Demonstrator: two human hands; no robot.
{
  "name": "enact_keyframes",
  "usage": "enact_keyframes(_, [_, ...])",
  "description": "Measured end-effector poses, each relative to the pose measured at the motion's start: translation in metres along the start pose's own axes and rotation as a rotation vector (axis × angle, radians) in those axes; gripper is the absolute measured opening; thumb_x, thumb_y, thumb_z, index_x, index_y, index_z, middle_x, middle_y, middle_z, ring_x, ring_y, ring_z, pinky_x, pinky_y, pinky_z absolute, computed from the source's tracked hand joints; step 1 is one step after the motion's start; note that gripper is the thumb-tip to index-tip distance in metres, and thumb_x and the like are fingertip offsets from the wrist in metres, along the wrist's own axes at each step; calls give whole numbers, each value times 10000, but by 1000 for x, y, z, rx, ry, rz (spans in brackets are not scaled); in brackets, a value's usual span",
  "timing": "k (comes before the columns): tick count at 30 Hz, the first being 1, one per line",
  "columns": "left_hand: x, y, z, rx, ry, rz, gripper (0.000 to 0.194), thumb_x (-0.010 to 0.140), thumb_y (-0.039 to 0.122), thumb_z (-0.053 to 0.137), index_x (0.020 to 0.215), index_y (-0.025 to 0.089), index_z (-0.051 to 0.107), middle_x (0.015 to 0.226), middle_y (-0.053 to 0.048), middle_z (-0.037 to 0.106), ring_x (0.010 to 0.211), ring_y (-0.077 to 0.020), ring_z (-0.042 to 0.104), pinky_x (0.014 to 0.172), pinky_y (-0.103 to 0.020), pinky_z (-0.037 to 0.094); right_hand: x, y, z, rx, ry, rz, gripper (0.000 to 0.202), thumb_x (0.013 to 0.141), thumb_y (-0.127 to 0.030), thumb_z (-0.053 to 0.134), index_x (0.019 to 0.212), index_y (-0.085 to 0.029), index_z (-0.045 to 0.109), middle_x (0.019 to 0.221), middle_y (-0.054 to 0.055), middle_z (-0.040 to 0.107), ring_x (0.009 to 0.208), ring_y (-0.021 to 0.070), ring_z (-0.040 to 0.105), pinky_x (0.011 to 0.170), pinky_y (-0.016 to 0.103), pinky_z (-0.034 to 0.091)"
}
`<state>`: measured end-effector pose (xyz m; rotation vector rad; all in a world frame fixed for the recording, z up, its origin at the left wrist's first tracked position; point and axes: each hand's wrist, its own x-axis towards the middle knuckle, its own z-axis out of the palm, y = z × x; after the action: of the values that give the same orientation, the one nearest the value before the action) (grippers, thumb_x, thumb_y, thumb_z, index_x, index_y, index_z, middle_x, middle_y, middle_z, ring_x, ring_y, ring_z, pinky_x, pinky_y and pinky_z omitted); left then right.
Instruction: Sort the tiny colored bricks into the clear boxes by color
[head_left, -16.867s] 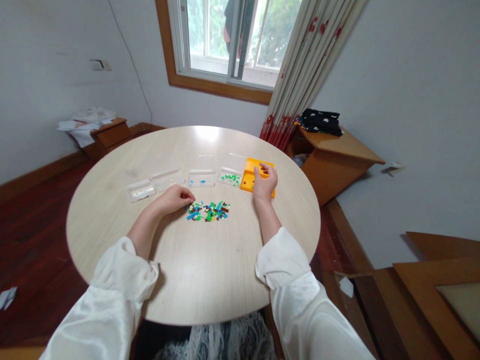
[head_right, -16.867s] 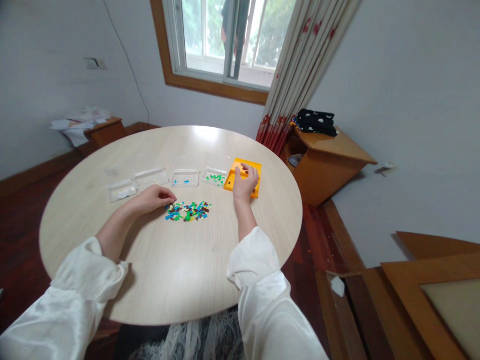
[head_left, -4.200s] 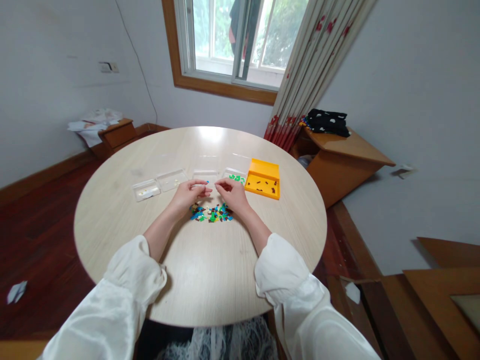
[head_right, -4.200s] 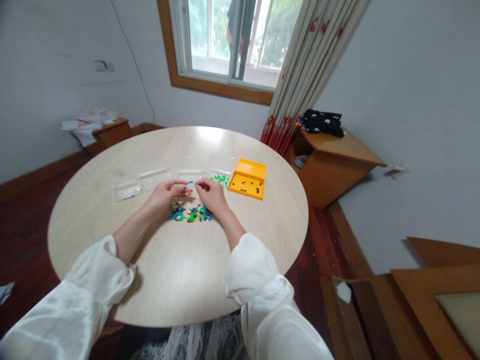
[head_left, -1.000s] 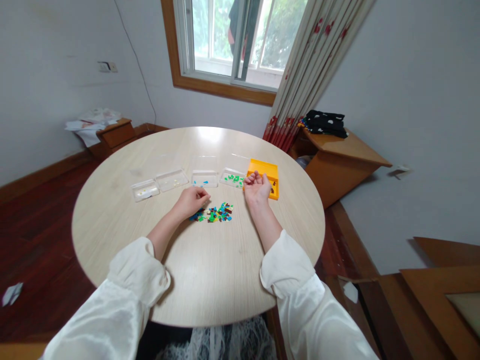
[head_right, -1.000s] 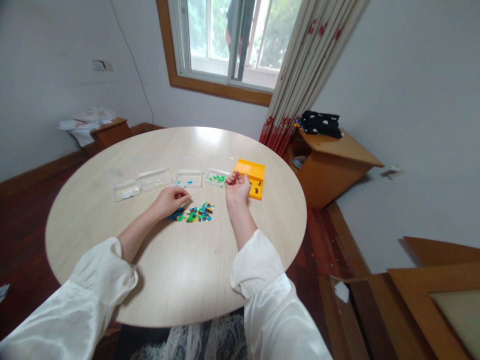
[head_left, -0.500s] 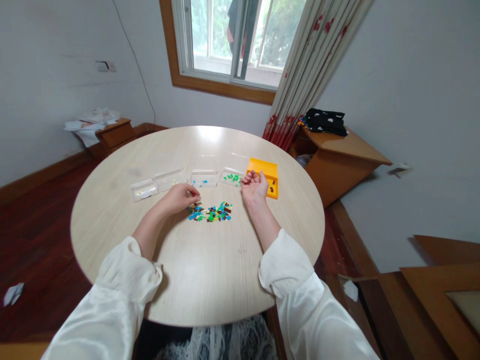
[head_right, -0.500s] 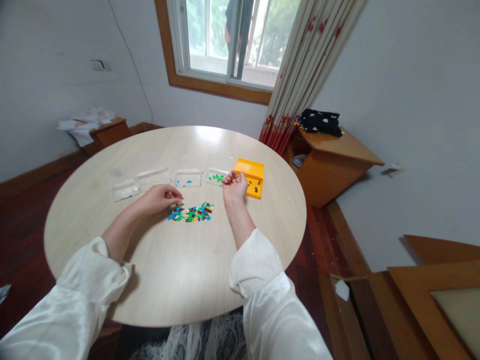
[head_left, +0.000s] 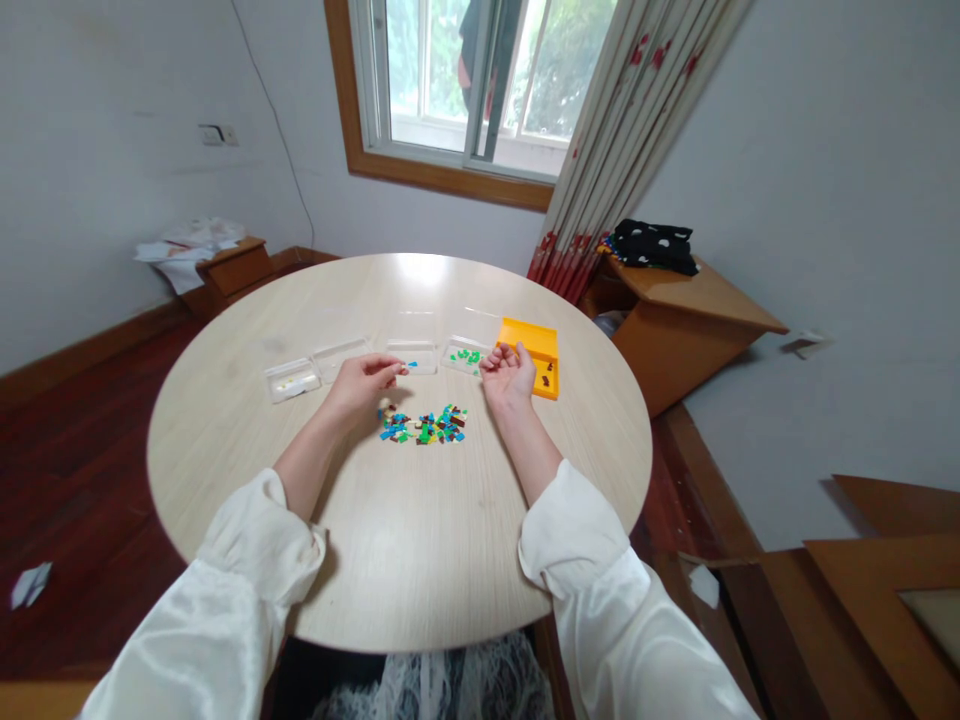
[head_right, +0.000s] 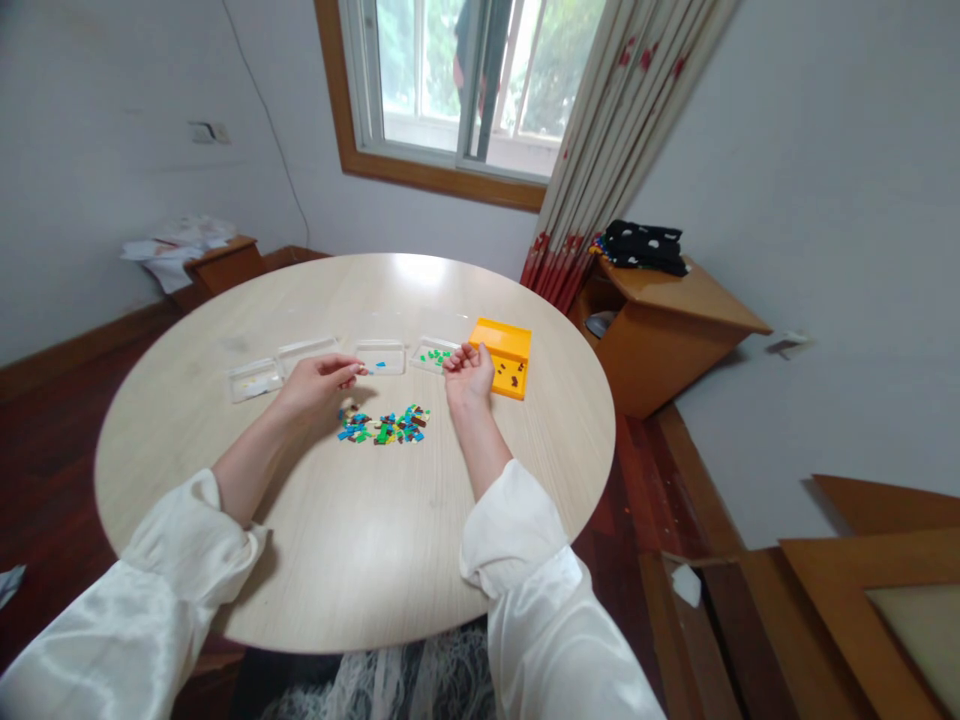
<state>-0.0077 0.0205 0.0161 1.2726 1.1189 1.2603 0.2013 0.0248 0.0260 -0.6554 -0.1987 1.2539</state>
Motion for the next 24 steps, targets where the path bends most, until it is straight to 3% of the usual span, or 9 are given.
enact_keyframes(5, [-3,11,-1,-197,3,-122,321,510,265,791,758,110,657,689,-49,657,541,-75,485,525,-218,393,4,1,-4,-96,-57,-35,310,884,-341,429,624,-183,488,523,-40,436,431,63,381,415,192,376])
enact_keyframes(11, [-3,17,-5,-438,54,-196,151,636,121,716,760,116,630,651,-12,608,516,-48,501,558,-193,451,4,11,-3,-334,-178,-105,279,763,-371,602,585,-181,502,502,-44,472,441,60,402,444,198,384])
enact_keyframes(14, [0,18,-12,-632,153,-184,77,711,57,634,729,123,599,639,-3,582,543,-48,523,557,-159,466,-5,23,-2,-634,-355,-155,216,720,-348,631,611,-172,569,542,-31,535,490,71,463,523,217,416])
enact_keyframes(19, [5,20,-22,-761,322,-186,166,798,16,507,677,119,554,611,9,568,529,-37,524,574,-129,480,-27,43,0,-1143,-670,-330,108,735,-252,599,673,-179,648,694,9,644,665,127,563,665,274,448])
enact_keyframes(24, [8,21,-27,-762,385,-231,200,811,12,462,660,124,531,610,6,558,552,-35,537,630,-124,485,-42,51,0,-1399,-946,-542,172,756,-116,554,800,-199,698,892,41,684,905,162,585,884,332,426])
